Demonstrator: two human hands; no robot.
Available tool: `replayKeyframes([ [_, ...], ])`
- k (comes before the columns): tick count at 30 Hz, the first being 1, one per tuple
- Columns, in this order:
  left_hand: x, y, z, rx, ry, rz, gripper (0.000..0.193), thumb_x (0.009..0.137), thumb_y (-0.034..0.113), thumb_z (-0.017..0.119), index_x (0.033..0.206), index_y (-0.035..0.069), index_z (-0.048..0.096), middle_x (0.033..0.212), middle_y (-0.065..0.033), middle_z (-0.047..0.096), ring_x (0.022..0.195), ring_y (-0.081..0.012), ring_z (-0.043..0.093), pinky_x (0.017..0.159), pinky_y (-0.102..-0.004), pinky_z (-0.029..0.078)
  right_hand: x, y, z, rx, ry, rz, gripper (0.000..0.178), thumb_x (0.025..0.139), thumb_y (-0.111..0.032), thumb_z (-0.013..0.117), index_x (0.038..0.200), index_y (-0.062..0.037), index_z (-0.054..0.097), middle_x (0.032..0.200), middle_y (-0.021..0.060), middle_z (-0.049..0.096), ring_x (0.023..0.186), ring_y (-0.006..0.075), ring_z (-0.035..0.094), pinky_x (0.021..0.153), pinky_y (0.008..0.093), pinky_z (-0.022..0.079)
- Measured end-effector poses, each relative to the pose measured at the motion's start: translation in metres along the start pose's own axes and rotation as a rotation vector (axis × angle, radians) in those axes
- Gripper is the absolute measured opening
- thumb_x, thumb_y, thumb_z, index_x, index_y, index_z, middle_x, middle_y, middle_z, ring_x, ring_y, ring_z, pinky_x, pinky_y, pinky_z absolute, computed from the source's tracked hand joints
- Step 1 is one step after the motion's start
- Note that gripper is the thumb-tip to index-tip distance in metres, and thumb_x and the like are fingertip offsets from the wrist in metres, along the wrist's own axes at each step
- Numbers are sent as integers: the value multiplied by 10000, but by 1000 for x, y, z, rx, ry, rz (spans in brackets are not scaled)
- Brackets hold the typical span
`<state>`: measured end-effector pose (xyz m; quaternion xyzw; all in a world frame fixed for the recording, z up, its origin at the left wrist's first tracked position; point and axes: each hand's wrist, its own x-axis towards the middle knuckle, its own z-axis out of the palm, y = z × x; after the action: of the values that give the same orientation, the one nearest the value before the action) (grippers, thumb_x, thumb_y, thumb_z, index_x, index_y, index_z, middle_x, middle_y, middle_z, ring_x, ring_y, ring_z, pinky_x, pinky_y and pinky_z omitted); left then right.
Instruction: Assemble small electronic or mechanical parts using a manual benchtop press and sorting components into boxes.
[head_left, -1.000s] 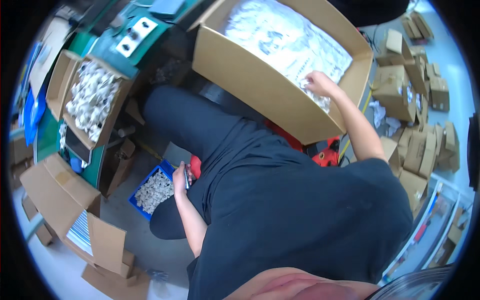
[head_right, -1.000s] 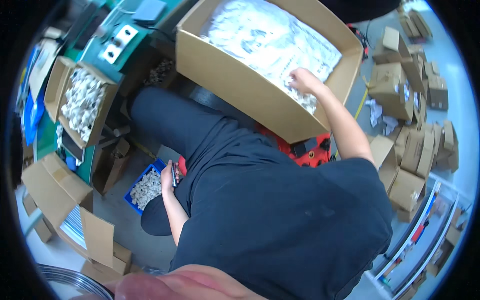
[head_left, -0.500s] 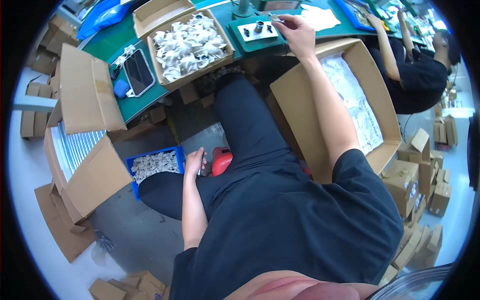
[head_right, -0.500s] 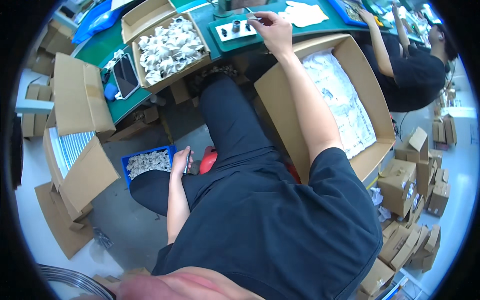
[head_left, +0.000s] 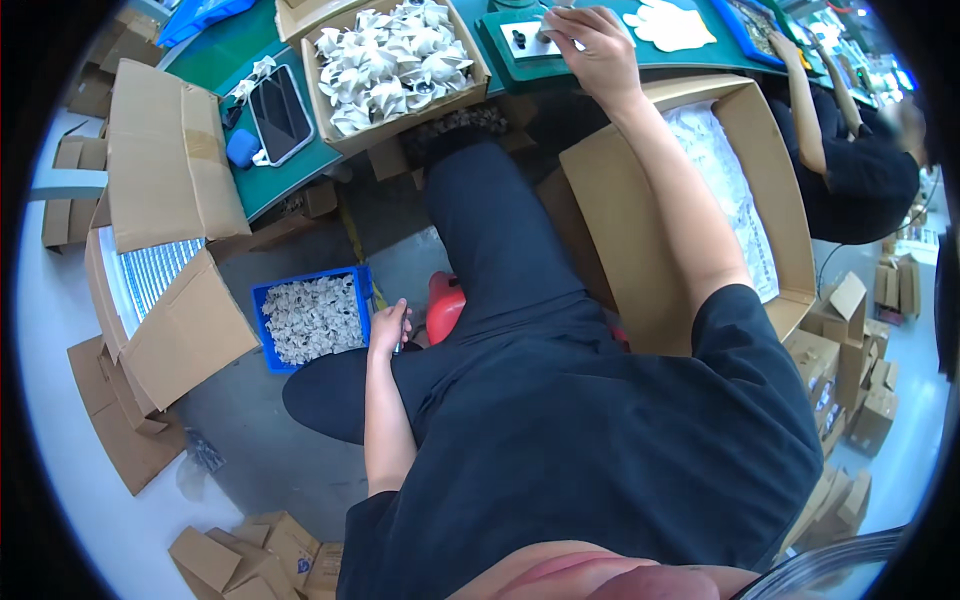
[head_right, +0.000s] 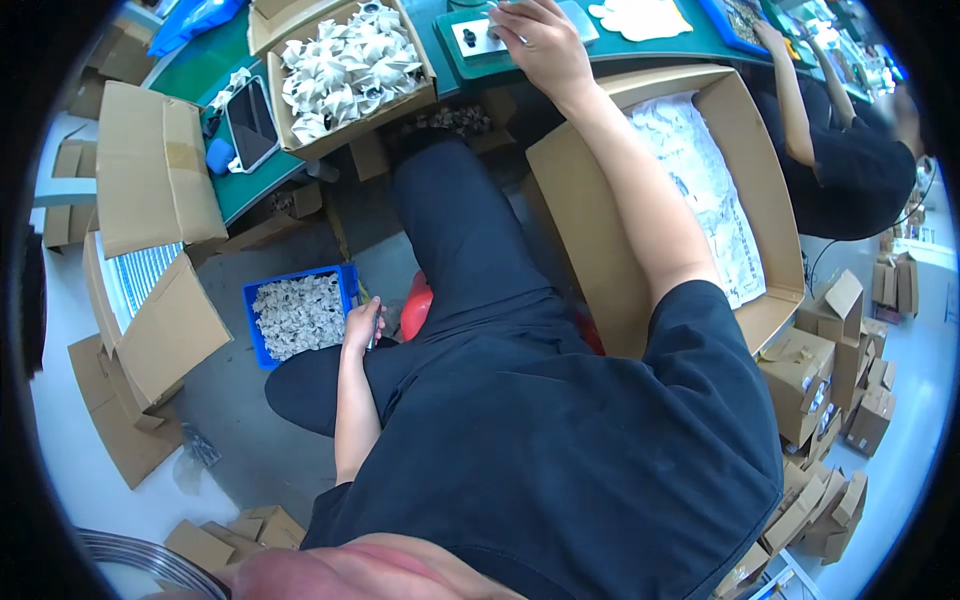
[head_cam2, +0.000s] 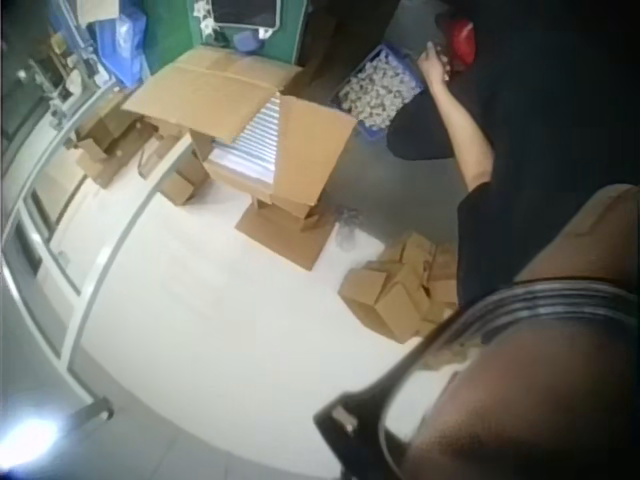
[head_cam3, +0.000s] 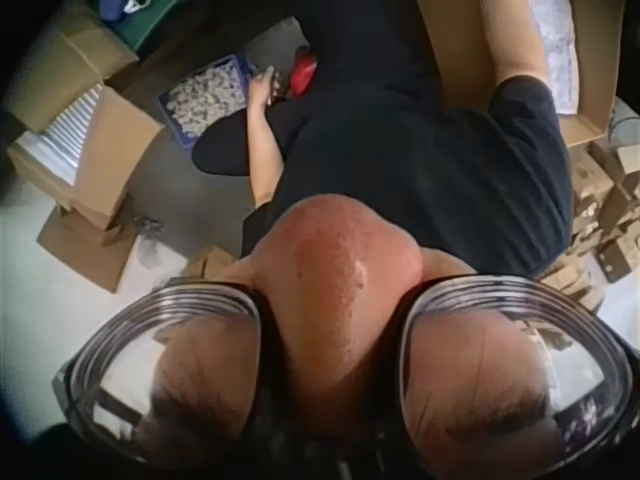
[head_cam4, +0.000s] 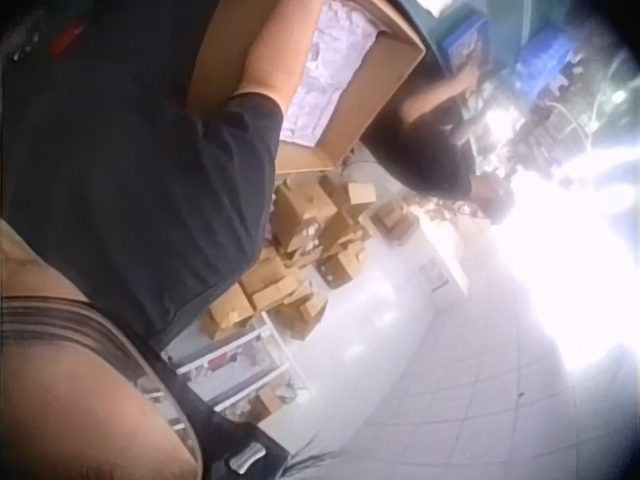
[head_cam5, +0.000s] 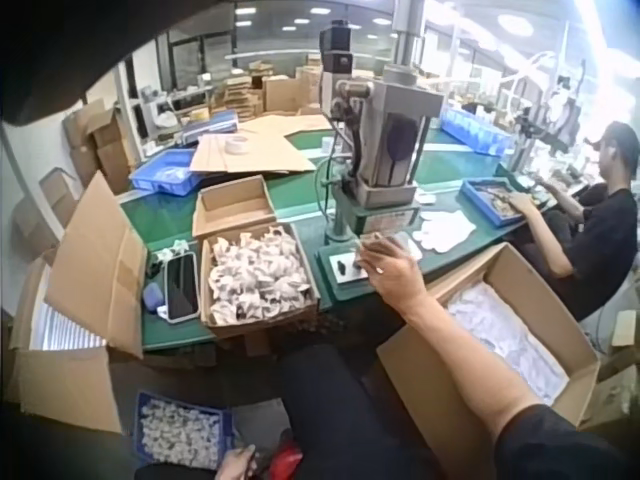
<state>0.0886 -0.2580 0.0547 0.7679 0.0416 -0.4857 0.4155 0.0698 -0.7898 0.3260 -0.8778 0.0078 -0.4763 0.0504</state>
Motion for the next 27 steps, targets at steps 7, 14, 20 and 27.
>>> replayKeyframes([
  [7,15,17,11,90,-46,20,437,1031,412,551,973,-2,680,612,-27,602,424,-110,515,409,-283,399,14,5,-8,-16,-239,-242,244,845,-171,742,1013,1,703,973,162,705,981,242,665,937,336,500],
  [14,10,54,26,153,2,71,416,1038,399,541,955,10,665,613,-24,599,432,-111,512,422,-289,410,24,107,-9,203,153,512,158,828,-51,629,947,36,686,880,222,708,775,361,673,744,403,530],
  [20,1,63,39,57,-72,89,423,1046,406,520,1037,10,668,657,-25,610,469,-107,526,434,-273,420,-29,192,121,364,-50,412,217,860,-110,640,1012,38,684,921,250,706,862,399,676,783,416,525],
  [27,-16,49,52,-571,-175,-37,448,1062,434,472,1176,37,645,752,-24,628,526,-109,553,432,-259,425,-17,101,39,83,-333,356,268,873,-214,777,1086,-53,757,1026,114,731,925,250,707,862,314,542],
])
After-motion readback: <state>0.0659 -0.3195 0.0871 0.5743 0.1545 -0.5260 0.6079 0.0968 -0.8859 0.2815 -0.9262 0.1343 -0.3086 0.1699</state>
